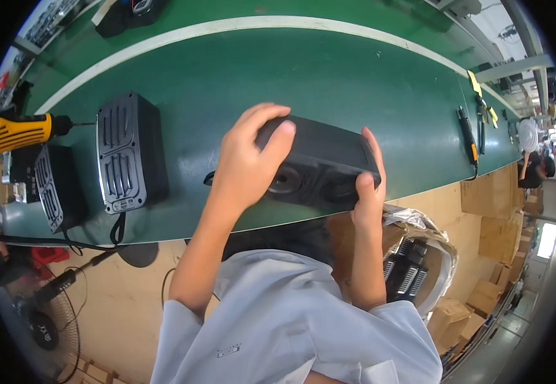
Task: Assembling portable electronic speakers by connecting internal components and fitting the outer casing.
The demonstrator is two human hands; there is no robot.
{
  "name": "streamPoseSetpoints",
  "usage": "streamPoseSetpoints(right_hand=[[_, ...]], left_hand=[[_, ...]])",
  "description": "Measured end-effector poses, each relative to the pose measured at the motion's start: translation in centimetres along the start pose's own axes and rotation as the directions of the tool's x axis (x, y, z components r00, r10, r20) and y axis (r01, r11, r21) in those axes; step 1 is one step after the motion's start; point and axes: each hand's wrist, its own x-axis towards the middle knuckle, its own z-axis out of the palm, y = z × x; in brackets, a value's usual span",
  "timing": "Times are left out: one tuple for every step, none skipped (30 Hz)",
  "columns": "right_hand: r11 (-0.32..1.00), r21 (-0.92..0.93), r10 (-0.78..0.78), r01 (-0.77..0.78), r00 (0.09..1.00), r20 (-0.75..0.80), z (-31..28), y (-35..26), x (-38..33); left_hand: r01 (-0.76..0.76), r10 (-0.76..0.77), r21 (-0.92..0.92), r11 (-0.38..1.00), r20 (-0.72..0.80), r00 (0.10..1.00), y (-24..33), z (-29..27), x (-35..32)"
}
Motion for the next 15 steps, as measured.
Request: streamPoseSetpoints(right_hand=[[0.997,-0.021,-0.071,0.071,0.997,0.028,-0.1,0.7,-0.4],[0.997,-0.005,-0.078,0.078,0.997,0.013,-0.2,1.3,-0.5],[0.995,-0.021,-0.098,0.098,0.995,0.015,-0.4,1.8,-0.7],[0.992,-0.034,-0.122,0.122,0.993,0.002,-0.6,2.0,-1.1],[0.984,-0.026,-0.178,0.178,0.984,-0.009,-0.5,2.3,-1.1],[0.979,0.008,-0.203,0.203,0.979,-0.02,-0.5,2.3,-1.2],[0.983,0.069,-0.17,0.168,0.985,0.019,-0.5,2.2,-1.0],[0.982,0.14,-0.138,0.129,0.989,0.059,-0.5,1.9,-0.9],[0.975,0.145,-0.18,0.169,0.982,0.063,-0.6,1.6,-0.7],[0.969,0.213,-0.153,0.125,0.981,0.12,-0.6,1.2,-0.5],[0.961,0.27,-0.1,0.054,0.983,0.157,-0.8,0.8,-0.1],[0.954,0.281,-0.161,0.102,0.967,0.198,-1.0,0.2,0.6],[0.971,0.228,-0.116,0.069,0.973,0.199,-1.1,-0.3,1.0],[0.986,0.169,-0.045,0.012,0.98,0.193,-1.1,-0.9,1.3],[0.987,0.122,-0.124,0.1,0.97,0.21,-1.0,-1.6,2.5]], left_hand=[[-0.082,0.082,-0.002,0.997,-0.001,0.997,-0.4,-0.3,-0.9],[-0.11,0.11,0.011,0.994,0.01,0.994,-1.0,-0.4,-1.0],[-0.052,0.052,-0.022,0.998,0.006,0.999,-1.3,-0.4,-1.5],[-0.034,0.034,-0.052,0.998,-0.003,0.999,-1.4,-0.6,-2.1],[-0.197,0.198,0.057,0.979,-0.021,0.98,-1.6,-0.6,-1.9],[-0.182,0.183,0.032,0.983,-0.028,0.983,-1.4,-0.7,-2.2],[-0.186,0.187,0.023,0.982,-0.023,0.982,-1.2,-0.7,-2.2],[-0.174,0.175,0.015,0.985,-0.031,0.984,-0.9,-0.7,-2.3],[-0.188,0.188,0.01,0.982,-0.028,0.982,-0.8,-0.7,-2.2],[-0.187,0.187,0.009,0.982,-0.029,0.982,-0.7,-0.7,-2.1],[-0.174,0.175,0.009,0.985,-0.029,0.984,-0.7,-0.7,-1.9],[-0.151,0.151,-0.003,0.989,-0.023,0.988,-1.0,-0.7,-1.8],[-0.138,0.137,-0.069,0.988,-0.011,0.99,-1.4,-0.7,-1.4],[-0.099,0.099,-0.131,0.986,-0.011,0.995,-2.0,-0.8,-1.1],[-0.115,0.102,-0.198,0.973,-0.076,0.992,-2.6,-0.5,-0.7]])
